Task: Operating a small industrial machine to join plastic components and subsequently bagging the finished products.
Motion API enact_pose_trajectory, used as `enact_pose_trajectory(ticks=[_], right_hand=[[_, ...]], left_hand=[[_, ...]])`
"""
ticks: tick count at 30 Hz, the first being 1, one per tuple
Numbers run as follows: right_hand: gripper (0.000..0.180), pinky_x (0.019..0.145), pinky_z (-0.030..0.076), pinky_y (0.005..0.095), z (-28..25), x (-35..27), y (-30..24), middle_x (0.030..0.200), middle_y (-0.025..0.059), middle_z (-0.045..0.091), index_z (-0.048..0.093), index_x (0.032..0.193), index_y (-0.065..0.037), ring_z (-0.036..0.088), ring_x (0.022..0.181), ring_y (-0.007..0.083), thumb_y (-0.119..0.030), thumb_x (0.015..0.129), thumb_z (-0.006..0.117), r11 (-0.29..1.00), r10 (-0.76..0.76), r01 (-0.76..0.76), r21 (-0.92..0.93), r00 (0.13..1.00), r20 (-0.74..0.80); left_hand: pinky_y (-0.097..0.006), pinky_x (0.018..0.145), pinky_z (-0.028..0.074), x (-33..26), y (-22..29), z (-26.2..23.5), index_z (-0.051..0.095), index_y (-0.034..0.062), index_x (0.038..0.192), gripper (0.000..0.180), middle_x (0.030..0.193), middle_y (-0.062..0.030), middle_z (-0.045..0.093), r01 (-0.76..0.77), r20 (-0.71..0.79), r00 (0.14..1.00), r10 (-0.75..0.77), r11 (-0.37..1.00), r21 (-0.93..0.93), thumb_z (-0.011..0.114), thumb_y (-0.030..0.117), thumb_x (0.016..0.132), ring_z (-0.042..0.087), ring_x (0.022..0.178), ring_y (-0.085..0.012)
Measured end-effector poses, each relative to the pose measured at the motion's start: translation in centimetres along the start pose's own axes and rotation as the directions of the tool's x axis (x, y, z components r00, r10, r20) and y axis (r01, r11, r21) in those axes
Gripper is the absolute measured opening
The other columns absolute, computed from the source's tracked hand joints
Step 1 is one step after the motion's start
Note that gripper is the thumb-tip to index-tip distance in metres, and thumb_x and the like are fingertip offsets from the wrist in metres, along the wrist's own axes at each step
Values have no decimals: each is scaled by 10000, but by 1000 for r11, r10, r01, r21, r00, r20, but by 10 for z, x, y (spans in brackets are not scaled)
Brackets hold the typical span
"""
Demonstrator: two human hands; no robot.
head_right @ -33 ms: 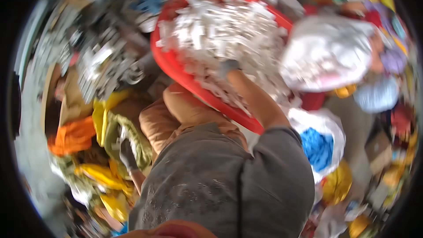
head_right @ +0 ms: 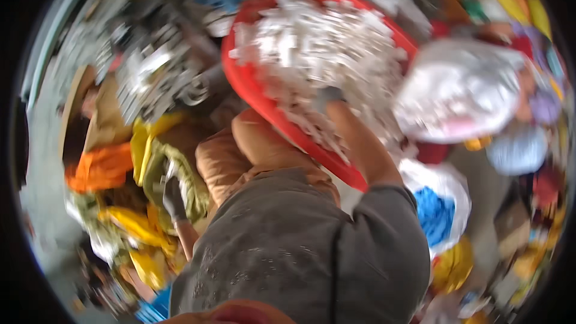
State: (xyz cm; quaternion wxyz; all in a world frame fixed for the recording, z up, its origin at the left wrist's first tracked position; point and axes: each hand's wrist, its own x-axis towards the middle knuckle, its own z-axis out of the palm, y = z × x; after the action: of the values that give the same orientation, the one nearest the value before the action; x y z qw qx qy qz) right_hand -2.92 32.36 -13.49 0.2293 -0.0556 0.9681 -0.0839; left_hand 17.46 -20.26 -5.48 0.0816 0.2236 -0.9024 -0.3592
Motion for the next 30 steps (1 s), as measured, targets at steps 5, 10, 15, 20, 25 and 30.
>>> enact_pose_trajectory(ticks=[5,10,15,20,25,30], right_hand=[[399,773,483,370,0,-15,39,1022,176,637,587,1116,-87,622,912,287,-374,864,472,933,5,19,360,998,-65],[351,706,461,254,-9,-29,51,1010,2,589,489,1276,-118,554,808,106,-267,959,456,31,24,40,999,999,-41],[416,872,441,313,-26,-57,-12,1203,25,533,394,1354,-92,537,991,128,-240,969,445,-272,-26,214,938,973,-229],[448,888,434,317,-49,-74,-55,1278,52,485,354,1374,-64,508,1101,160,-213,962,450,-191,14,313,930,949,-316],[453,903,429,324,-85,-60,-84,1325,71,459,346,1378,-51,507,1125,177,-208,962,431,-128,-3,397,909,916,-401],[400,959,391,279,-160,-45,-159,1314,80,468,418,1324,-13,472,1170,163,-108,937,453,55,-113,589,806,806,-581]], left_hand=[[-301,784,491,33,72,-17,642,13,1047,215,949,-114,679,-322,-208,920,331,944,77,575,125,876,654,865,-205],[-321,828,477,66,149,-49,640,28,1050,232,1013,-136,655,-484,-347,805,482,871,87,591,113,839,631,934,-271],[-376,855,458,107,203,-59,621,61,1077,268,1048,-156,627,-585,-323,729,603,795,164,605,169,832,583,987,-322],[-398,830,463,157,222,-41,576,70,1131,382,1018,-180,623,-590,-150,781,607,795,144,652,260,808,583,941,-356],[-384,732,493,169,236,-45,619,66,1052,409,940,-184,650,-616,-104,786,610,787,-38,692,356,772,630,846,-345],[-344,768,497,153,217,-59,622,65,1071,369,957,-144,659,-617,-337,747,573,786,-31,700,262,769,648,887,-270]])
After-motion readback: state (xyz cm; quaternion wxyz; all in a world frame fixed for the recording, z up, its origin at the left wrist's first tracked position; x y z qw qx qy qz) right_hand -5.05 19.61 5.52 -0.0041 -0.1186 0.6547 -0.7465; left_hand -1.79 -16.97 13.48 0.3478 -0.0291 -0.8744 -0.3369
